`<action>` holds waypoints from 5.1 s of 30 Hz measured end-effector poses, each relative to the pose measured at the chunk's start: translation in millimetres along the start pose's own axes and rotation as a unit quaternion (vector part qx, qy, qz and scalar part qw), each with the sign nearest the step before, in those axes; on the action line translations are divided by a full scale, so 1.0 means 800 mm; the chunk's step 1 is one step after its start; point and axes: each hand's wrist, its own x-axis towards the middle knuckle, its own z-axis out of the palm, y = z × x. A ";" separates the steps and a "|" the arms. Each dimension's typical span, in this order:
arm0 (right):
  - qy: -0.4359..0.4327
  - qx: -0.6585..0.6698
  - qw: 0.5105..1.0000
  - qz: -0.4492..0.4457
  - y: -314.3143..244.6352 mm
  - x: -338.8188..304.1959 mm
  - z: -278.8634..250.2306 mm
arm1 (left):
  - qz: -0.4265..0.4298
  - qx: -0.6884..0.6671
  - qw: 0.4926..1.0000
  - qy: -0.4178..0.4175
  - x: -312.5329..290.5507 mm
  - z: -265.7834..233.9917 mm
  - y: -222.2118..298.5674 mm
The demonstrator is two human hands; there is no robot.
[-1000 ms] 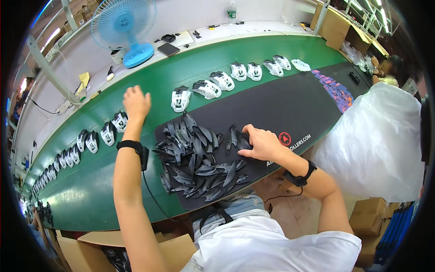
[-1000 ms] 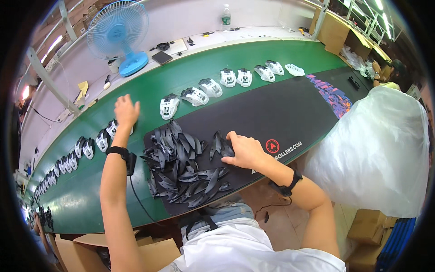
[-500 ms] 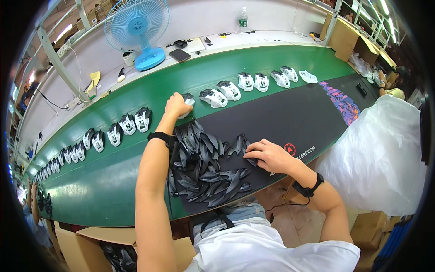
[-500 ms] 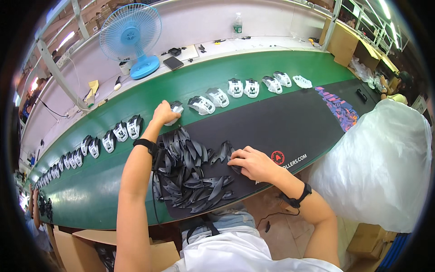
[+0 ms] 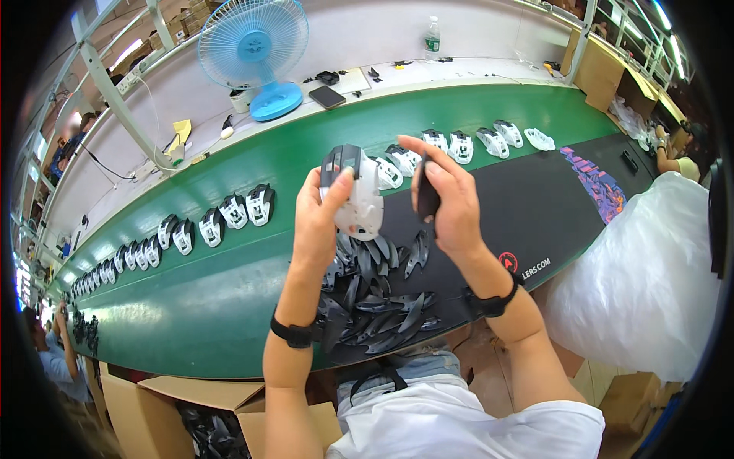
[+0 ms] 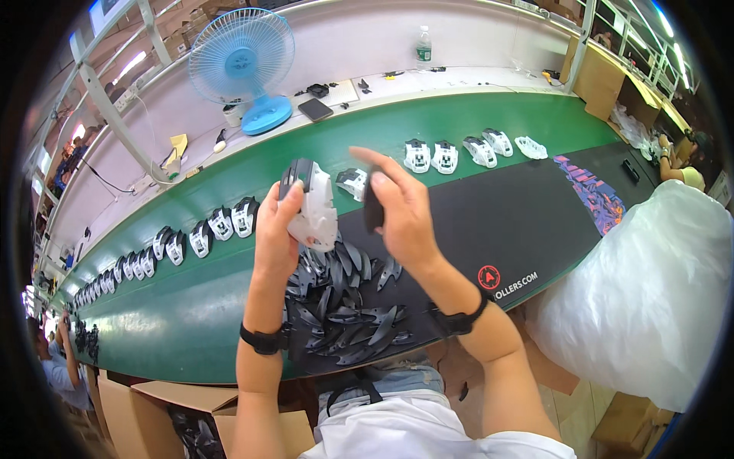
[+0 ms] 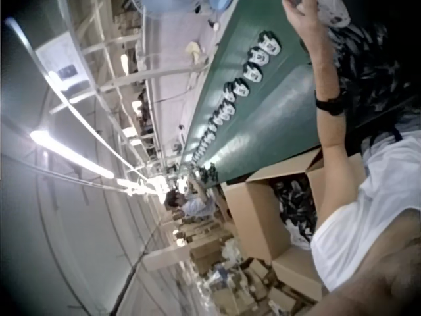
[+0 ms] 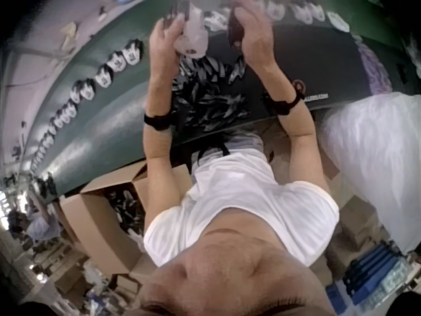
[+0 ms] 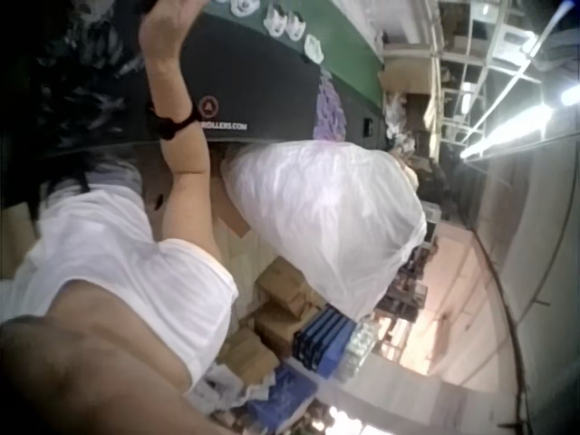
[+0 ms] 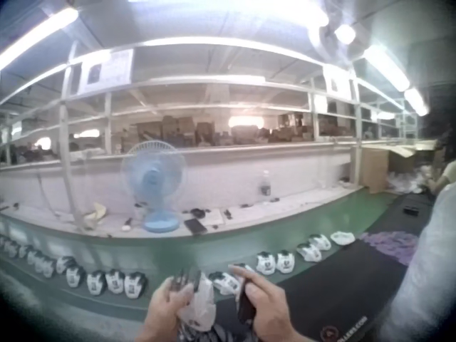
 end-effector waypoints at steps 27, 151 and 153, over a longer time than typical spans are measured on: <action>0.016 -0.130 0.990 -0.056 0.115 0.033 0.053 | 0.220 0.303 0.908 0.186 -0.007 0.009 -0.017; 0.069 0.190 0.946 0.252 0.057 0.042 -0.043 | 0.046 0.130 0.990 0.013 0.095 -0.069 -0.031; 0.059 0.183 0.955 0.227 0.043 0.058 -0.017 | 0.037 0.112 0.992 -0.036 0.058 -0.033 -0.009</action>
